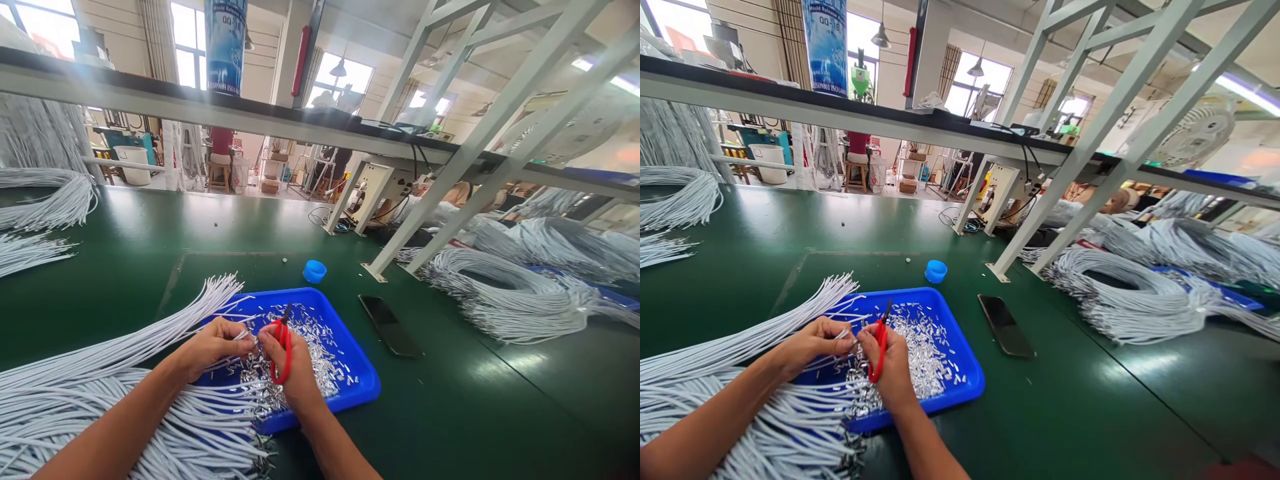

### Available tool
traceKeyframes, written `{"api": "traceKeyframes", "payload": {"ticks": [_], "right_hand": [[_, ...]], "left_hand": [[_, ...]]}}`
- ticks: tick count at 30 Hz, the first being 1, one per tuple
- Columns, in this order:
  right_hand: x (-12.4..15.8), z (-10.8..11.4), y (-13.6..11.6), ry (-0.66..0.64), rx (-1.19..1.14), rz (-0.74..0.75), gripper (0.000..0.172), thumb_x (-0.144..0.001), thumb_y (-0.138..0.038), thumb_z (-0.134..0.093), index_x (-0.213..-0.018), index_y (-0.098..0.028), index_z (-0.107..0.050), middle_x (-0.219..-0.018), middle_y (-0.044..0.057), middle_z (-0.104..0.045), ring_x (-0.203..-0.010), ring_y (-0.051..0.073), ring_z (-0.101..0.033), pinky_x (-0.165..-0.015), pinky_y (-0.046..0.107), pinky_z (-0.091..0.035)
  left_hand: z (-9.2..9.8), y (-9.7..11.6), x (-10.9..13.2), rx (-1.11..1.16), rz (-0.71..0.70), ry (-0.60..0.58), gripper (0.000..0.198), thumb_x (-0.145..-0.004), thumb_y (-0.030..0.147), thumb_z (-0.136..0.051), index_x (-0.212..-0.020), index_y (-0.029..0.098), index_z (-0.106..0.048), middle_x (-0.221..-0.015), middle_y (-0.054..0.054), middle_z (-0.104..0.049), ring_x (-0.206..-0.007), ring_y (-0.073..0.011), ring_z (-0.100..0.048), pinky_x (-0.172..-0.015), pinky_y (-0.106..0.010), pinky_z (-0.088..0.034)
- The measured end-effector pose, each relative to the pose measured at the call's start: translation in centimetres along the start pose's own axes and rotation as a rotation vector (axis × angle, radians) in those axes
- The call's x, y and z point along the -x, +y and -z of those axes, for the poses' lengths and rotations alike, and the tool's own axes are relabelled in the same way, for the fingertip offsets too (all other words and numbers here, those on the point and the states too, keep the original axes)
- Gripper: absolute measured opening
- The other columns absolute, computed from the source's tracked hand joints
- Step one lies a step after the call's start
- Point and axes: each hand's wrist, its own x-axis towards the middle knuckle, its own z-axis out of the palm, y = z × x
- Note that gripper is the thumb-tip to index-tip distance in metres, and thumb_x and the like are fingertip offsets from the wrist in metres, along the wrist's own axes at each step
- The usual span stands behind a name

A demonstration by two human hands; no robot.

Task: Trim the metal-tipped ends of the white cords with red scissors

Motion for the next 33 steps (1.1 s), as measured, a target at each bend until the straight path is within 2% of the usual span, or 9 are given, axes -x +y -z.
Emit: {"api": "traceKeyframes", "payload": {"ticks": [2, 4, 10, 15, 18, 23, 27, 29, 33], "right_hand": [[0.1, 0.3, -0.4, 0.101, 0.172, 0.156, 0.02, -0.073, -0.036, -0.062, -0.064, -0.018, -0.06, -0.059, 0.002, -0.056, -0.061, 0.014, -0.049, -0.056, 0.025, -0.041], [-0.1, 0.3, -0.4, 0.125, 0.194, 0.175, 0.024, -0.072, -0.038, -0.06, -0.057, -0.018, -0.06, -0.057, 0.001, -0.058, -0.062, 0.013, -0.05, -0.056, 0.022, -0.043], [-1.2, -0.7, 1.1, 0.067, -0.258, -0.142, 0.027, -0.074, -0.041, -0.058, -0.061, -0.018, -0.051, -0.047, -0.006, -0.043, -0.042, 0.009, -0.042, -0.045, 0.022, -0.04], [-0.3, -0.3, 0.6, 0.219, 0.084, 0.13, 0.023, -0.069, -0.039, -0.068, -0.066, -0.018, -0.06, -0.062, 0.002, -0.055, -0.06, 0.015, -0.049, -0.057, 0.027, -0.041], [-0.8, 0.3, 0.4, 0.221, 0.052, 0.137, 0.026, -0.069, -0.043, -0.067, -0.065, -0.018, -0.06, -0.063, 0.002, -0.054, -0.062, 0.015, -0.048, -0.058, 0.028, -0.041], [-2.1, 1.1, 0.7, 0.223, -0.354, -0.078, 0.032, -0.069, -0.048, -0.066, -0.064, -0.018, -0.056, -0.052, -0.004, -0.044, -0.05, 0.01, -0.042, -0.049, 0.023, -0.036], [-1.3, 0.3, 0.6, 0.094, -0.265, -0.081, 0.024, -0.069, -0.037, -0.07, -0.074, -0.015, -0.063, -0.057, -0.003, -0.052, -0.054, 0.008, -0.045, -0.054, 0.022, -0.036], [-0.9, -0.5, 0.6, 0.083, -0.233, -0.071, 0.022, -0.069, -0.035, -0.071, -0.067, -0.015, -0.061, -0.055, -0.003, -0.051, -0.051, 0.007, -0.043, -0.052, 0.021, -0.034], [-0.6, -1.4, 0.8, -0.006, -0.441, -0.233, 0.034, -0.067, -0.043, -0.069, -0.056, -0.017, -0.049, -0.047, -0.006, -0.042, -0.045, 0.008, -0.041, -0.049, 0.022, -0.036]], "left_hand": [[-0.3, -0.4, -0.2, 0.05, 0.122, 0.116, 0.031, -0.059, 0.042, -0.074, -0.053, 0.012, -0.066, -0.05, 0.0, -0.053, -0.049, -0.0095, -0.04, -0.052, -0.025, -0.031], [-0.6, -0.6, -0.3, 0.039, 0.119, 0.177, 0.03, -0.057, 0.041, -0.075, -0.055, 0.012, -0.067, -0.049, 0.001, -0.052, -0.048, -0.0091, -0.038, -0.052, -0.024, -0.029], [-0.5, -0.5, -0.5, -0.192, -0.159, 0.247, 0.017, -0.063, 0.032, -0.073, -0.067, 0.017, -0.074, -0.062, 0.0, -0.057, -0.061, -0.0128, -0.047, -0.06, -0.025, -0.035], [-0.5, -0.6, -0.4, -0.314, -0.234, 0.378, 0.013, -0.061, 0.031, -0.073, -0.062, 0.018, -0.073, -0.058, 0.001, -0.054, -0.061, -0.0131, -0.047, -0.062, -0.025, -0.036], [-0.6, -0.6, -0.4, -0.215, -0.203, 0.388, 0.015, -0.055, 0.03, -0.076, -0.059, 0.016, -0.07, -0.059, 0.002, -0.055, -0.059, -0.0119, -0.047, -0.06, -0.025, -0.036], [-0.5, -0.9, -0.5, -0.035, -0.069, 0.362, 0.022, -0.049, 0.03, -0.079, -0.059, 0.014, -0.067, -0.055, 0.003, -0.057, -0.055, -0.0107, -0.047, -0.059, -0.025, -0.036], [-0.3, -1.1, -0.5, -0.018, -0.042, 0.343, 0.021, -0.053, 0.029, -0.078, -0.062, 0.013, -0.067, -0.053, 0.003, -0.056, -0.054, -0.0103, -0.046, -0.058, -0.024, -0.035], [-0.2, -0.9, -0.3, -0.008, -0.067, 0.257, 0.02, -0.056, 0.03, -0.076, -0.062, 0.013, -0.069, -0.055, 0.002, -0.059, -0.056, -0.0115, -0.049, -0.06, -0.025, -0.036], [0.1, -0.2, 0.1, 0.167, -0.062, -0.08, 0.023, -0.066, 0.034, -0.07, -0.069, 0.011, -0.072, -0.066, -0.006, -0.068, -0.068, -0.0179, -0.06, -0.071, -0.029, -0.042]]}}
